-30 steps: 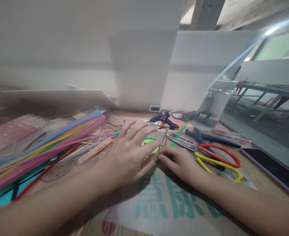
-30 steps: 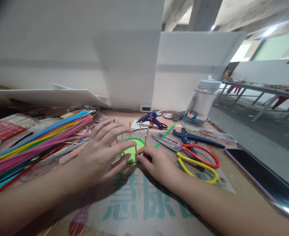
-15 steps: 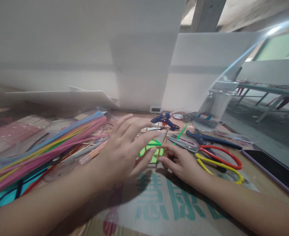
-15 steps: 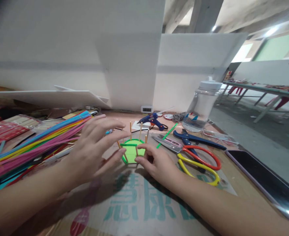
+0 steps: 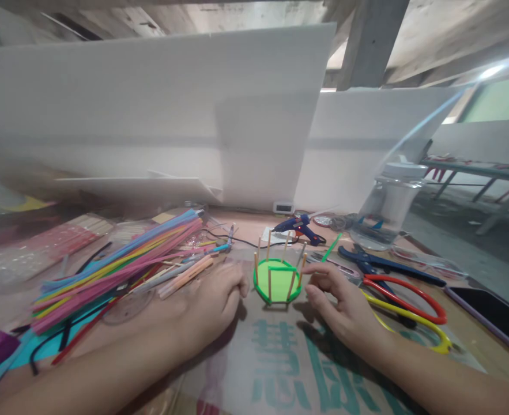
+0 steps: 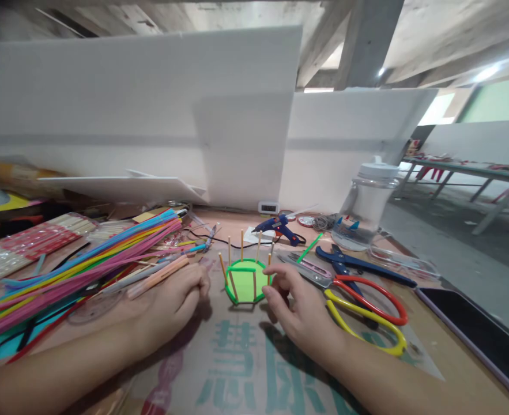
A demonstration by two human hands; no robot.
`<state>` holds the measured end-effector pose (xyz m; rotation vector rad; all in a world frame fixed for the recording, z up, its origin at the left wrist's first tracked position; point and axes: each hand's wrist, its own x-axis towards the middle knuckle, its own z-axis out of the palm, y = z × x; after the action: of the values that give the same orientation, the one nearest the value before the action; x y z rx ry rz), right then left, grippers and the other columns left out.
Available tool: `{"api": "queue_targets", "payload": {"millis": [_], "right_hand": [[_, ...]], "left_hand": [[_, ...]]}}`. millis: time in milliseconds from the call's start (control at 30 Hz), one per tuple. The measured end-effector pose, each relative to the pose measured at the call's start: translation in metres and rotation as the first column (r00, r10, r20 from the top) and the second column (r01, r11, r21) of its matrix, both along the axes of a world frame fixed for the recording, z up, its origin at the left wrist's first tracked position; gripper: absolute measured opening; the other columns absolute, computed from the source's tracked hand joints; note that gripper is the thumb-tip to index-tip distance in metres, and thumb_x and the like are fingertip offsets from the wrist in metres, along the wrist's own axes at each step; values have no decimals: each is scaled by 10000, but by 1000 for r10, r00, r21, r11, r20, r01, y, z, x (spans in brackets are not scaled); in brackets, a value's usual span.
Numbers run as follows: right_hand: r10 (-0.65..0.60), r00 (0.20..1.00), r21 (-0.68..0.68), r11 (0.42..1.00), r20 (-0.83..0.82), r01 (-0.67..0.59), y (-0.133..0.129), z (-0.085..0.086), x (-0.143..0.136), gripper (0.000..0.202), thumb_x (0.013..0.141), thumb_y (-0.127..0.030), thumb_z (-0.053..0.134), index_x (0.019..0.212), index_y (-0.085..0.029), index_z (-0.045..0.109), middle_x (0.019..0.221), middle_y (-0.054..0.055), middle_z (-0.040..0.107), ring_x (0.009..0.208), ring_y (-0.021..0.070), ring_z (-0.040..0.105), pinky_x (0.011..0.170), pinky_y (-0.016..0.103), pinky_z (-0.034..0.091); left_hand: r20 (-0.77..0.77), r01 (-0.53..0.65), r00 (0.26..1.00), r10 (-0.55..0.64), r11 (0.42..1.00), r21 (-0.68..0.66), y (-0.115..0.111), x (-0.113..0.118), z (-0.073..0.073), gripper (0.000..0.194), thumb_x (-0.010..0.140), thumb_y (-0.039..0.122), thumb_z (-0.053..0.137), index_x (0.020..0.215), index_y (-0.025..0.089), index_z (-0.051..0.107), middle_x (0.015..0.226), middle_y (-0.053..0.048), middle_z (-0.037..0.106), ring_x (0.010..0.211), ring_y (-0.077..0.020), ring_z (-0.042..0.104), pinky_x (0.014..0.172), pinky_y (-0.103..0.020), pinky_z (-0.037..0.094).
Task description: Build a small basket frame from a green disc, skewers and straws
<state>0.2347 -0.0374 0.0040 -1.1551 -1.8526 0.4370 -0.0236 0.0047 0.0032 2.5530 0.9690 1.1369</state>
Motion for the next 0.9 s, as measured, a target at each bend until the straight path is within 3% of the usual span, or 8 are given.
{"api": "queue_targets", "payload": {"millis": [67, 200, 367, 567, 900], "right_hand": [[-26, 1000, 75, 997, 2, 25, 1, 0, 1, 147, 977, -345, 489, 875, -240, 506, 630, -38, 547, 539, 130, 542, 522, 240, 435], [-50, 988, 241, 971, 147, 13, 5, 0, 3, 369, 961, -275, 489, 632, -245, 325, 558, -43, 418, 504, 114, 413, 491, 236, 360], [-60, 956, 316, 948, 287, -36, 6, 0, 1, 392, 933, -195, 454, 618, -241, 226, 522, -51, 345, 466, 98, 373, 472, 227, 323], [-61, 956, 340, 939, 289, -43, 8, 0, 1, 381, 933, -183, 460, 629, -237, 237, 520, -54, 367, 456, 82, 384, 462, 199, 319], [-6, 953, 294, 952, 301, -87, 9, -6, 4, 370, 944, -209, 491, 627, -228, 301, 547, -45, 394, 492, 92, 411, 504, 217, 320]], "left_hand": [[4, -49, 999, 50, 997, -55, 2, 5, -4, 206, 782, 49, 383, 750, 200, 519, 749, -17, 607, 738, -174, 561, 674, -302, 444], [-42, -33, 999, 29, 994, -103, 3, 11, -4, 176, 806, 76, 426, 805, 193, 558, 812, -35, 655, 784, -191, 596, 693, -315, 457], [-52, -41, 998, 32, 982, -185, 5, 11, -4, 191, 822, 83, 396, 796, 199, 545, 779, -28, 648, 769, -193, 596, 694, -316, 437], [-91, -64, 995, 41, 964, -256, 10, 10, -10, 182, 811, 112, 401, 687, 207, 495, 680, -15, 585, 688, -181, 540, 644, -301, 388], [-80, -63, 996, 40, 950, -306, 13, 5, -9, 200, 842, 136, 436, 819, 186, 629, 821, -35, 688, 811, -194, 628, 745, -308, 438]]}}
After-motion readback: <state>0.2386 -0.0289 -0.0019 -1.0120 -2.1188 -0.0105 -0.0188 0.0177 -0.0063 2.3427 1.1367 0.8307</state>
